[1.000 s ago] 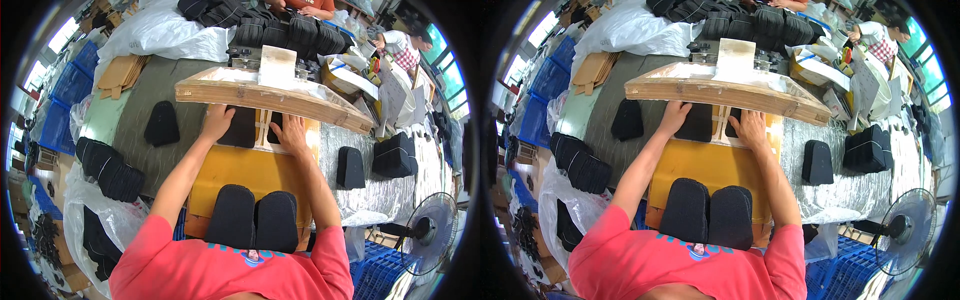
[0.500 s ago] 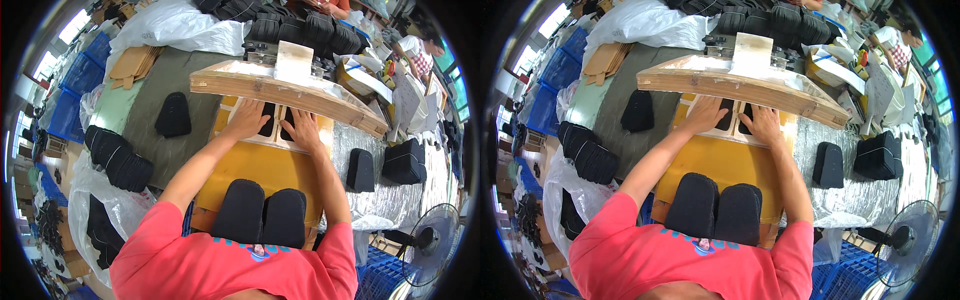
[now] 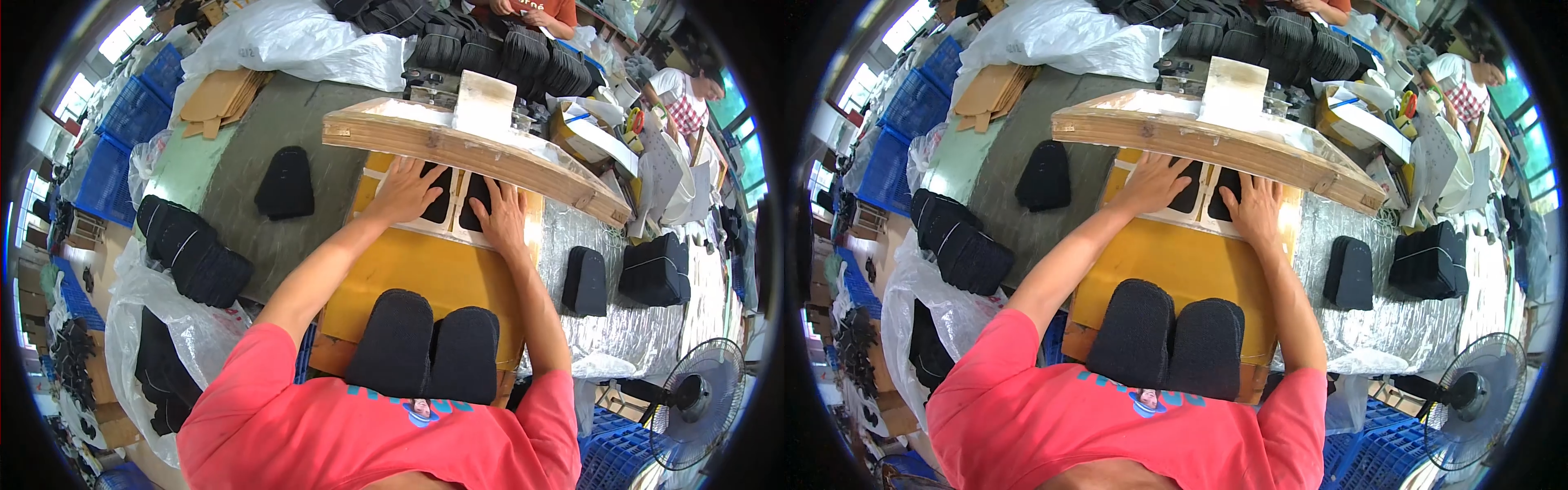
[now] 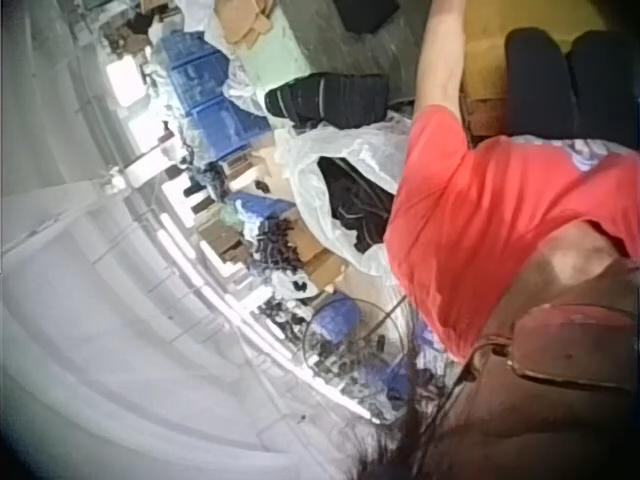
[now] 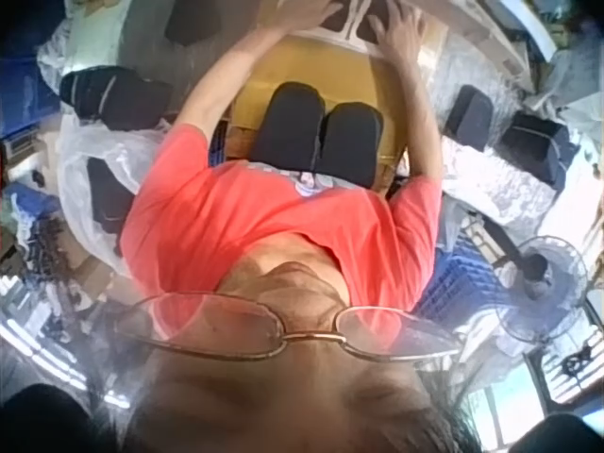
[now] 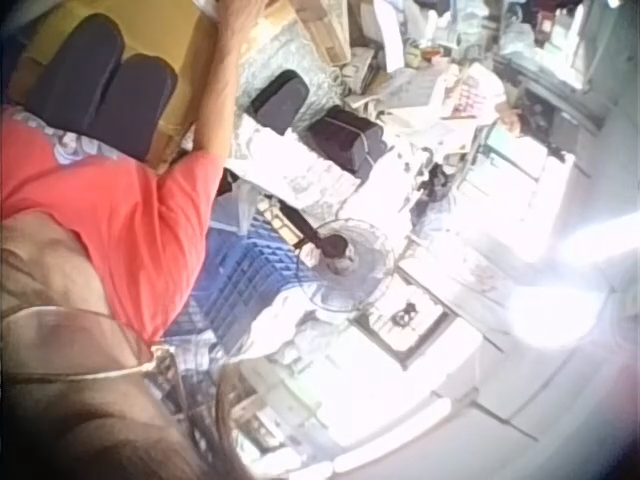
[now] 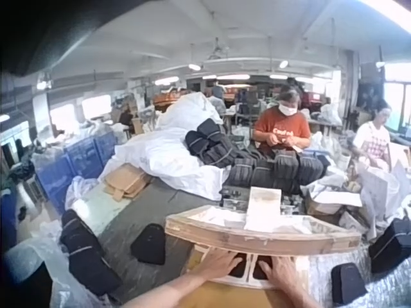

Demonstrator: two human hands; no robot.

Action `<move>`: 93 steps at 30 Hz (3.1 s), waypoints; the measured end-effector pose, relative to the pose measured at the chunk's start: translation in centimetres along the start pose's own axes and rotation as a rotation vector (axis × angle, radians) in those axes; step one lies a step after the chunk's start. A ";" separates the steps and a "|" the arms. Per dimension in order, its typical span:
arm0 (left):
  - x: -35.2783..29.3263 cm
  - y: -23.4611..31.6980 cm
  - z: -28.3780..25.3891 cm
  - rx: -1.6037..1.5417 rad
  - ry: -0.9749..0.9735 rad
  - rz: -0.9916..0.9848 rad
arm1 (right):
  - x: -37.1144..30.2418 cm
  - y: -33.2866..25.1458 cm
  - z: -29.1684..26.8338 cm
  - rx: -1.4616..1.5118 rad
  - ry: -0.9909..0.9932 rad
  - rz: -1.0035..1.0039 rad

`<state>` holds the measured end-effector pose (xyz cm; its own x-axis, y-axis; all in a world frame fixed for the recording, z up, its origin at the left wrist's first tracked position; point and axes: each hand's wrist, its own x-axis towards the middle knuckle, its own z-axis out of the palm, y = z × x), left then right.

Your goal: Manually screen printing white ink onto black shoe components using a screen frame and squeegee.

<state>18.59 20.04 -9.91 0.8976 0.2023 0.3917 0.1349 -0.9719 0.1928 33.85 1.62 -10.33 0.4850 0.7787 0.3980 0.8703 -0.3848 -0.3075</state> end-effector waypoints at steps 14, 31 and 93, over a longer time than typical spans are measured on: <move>-3.9 -1.9 -11.3 -0.944 0.732 -0.477 | -0.7 -0.3 -0.3 0.025 0.103 0.053; -13.8 0.8 -6.8 -1.000 0.226 -0.559 | 7.9 3.4 -8.3 0.146 0.267 -0.148; -3.1 0.9 -16.2 -0.711 0.593 -0.226 | 0.2 -5.4 -24.7 0.690 -0.556 -0.253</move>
<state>9.17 20.52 3.61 0.4964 0.5940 0.6330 -0.1831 -0.6411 0.7453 31.38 -8.40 12.77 0.0206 0.9941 0.1062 0.6134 0.0713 -0.7865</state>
